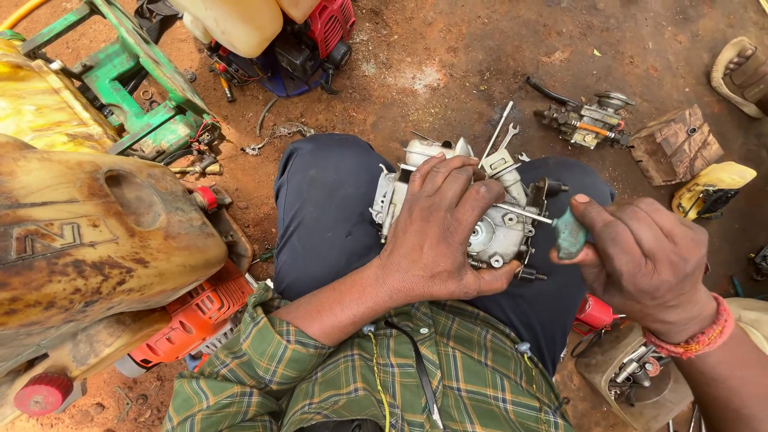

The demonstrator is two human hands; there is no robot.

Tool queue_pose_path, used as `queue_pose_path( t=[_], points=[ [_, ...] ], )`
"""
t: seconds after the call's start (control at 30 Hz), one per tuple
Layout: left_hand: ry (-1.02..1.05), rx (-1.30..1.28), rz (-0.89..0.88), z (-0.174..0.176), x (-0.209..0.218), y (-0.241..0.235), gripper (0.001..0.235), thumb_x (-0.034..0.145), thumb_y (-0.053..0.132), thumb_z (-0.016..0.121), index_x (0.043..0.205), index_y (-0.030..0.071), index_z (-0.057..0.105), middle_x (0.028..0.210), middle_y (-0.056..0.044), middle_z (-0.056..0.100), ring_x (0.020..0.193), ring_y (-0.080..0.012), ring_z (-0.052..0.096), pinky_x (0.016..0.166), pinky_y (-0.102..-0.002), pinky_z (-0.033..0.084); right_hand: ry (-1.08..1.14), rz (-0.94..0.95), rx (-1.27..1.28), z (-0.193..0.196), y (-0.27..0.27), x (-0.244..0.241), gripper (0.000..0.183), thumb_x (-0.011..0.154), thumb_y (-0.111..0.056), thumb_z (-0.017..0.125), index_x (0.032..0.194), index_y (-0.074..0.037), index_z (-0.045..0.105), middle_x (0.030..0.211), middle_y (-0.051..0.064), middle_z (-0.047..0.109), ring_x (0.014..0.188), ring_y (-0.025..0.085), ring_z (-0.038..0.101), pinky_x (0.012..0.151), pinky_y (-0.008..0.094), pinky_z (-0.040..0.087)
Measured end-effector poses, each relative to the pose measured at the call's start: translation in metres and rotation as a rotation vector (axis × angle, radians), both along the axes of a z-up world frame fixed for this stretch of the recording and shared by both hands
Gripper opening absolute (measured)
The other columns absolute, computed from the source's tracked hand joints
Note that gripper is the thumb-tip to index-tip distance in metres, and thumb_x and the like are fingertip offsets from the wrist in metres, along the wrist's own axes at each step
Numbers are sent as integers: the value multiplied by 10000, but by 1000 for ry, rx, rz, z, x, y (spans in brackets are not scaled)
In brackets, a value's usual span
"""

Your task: The person sits on the ground with a small engine carburetor on their lap and repairs it. They remove and refit small parts by hand, scrape the carburetor body with a green handheld tool, and use a screwdriver to work on the assembly, picking fasteners from the parts scattered on the ground.

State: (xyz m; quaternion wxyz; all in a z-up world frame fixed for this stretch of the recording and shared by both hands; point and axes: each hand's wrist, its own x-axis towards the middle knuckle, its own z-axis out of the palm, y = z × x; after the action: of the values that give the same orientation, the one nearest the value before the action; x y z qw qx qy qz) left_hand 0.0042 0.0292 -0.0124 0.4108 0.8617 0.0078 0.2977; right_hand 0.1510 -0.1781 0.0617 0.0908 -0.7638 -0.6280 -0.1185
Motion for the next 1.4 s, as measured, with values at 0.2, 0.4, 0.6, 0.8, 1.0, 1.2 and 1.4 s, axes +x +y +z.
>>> queue_pose_path(
  t=[0.2,0.4,0.6,0.8,1.0,1.2,1.4],
  points=[
    [2,-26,13,-5,-4,-2,748,692,463,858,1244,43,578,1248,-200,572,1326,-405,507,1196,-567,346,291,-146,-77,16,15,-10,370,899,-303,759,1128,-26,674,800,86,651,695,227,657,623,356,507],
    [4,7,14,-3,-8,-4,770,678,458,867,1251,40,567,1240,-207,556,1311,-409,505,1199,-604,321,-46,176,-97,27,28,0,461,784,-211,756,1170,18,651,917,142,639,783,328,663,652,425,517],
    [-24,2,39,-7,-8,-8,780,692,445,857,1277,25,559,1259,-235,533,1306,-429,490,1174,-595,351,437,-144,-92,-13,1,7,280,995,-297,632,952,-26,686,751,65,626,629,205,612,560,326,481],
    [-72,37,28,-3,-13,-3,756,705,442,858,1271,33,568,1276,-247,523,1311,-444,482,1166,-583,356,1117,-523,62,-22,27,2,522,1124,-395,463,850,4,658,589,45,616,513,116,550,489,279,443],
    [-30,15,31,-3,-12,-1,814,677,474,869,1292,39,562,1283,-228,535,1320,-418,484,1198,-586,336,1005,-384,-23,1,20,-10,433,1070,-358,499,1290,-17,648,786,48,681,632,81,597,562,251,489],
    [2,-4,19,-13,-11,-1,846,701,537,869,1322,59,551,1296,-194,543,1371,-415,473,1216,-570,331,831,-33,34,10,23,-20,839,883,-279,734,1538,29,311,1277,159,592,1009,150,648,833,259,540],
    [32,35,-80,-5,-15,7,1036,632,671,875,1368,33,521,1380,-252,503,1439,-449,400,1232,-614,270,-219,52,-141,41,45,-20,705,677,-41,732,1358,-26,553,1230,164,598,1143,360,612,964,437,532]
  ],
)
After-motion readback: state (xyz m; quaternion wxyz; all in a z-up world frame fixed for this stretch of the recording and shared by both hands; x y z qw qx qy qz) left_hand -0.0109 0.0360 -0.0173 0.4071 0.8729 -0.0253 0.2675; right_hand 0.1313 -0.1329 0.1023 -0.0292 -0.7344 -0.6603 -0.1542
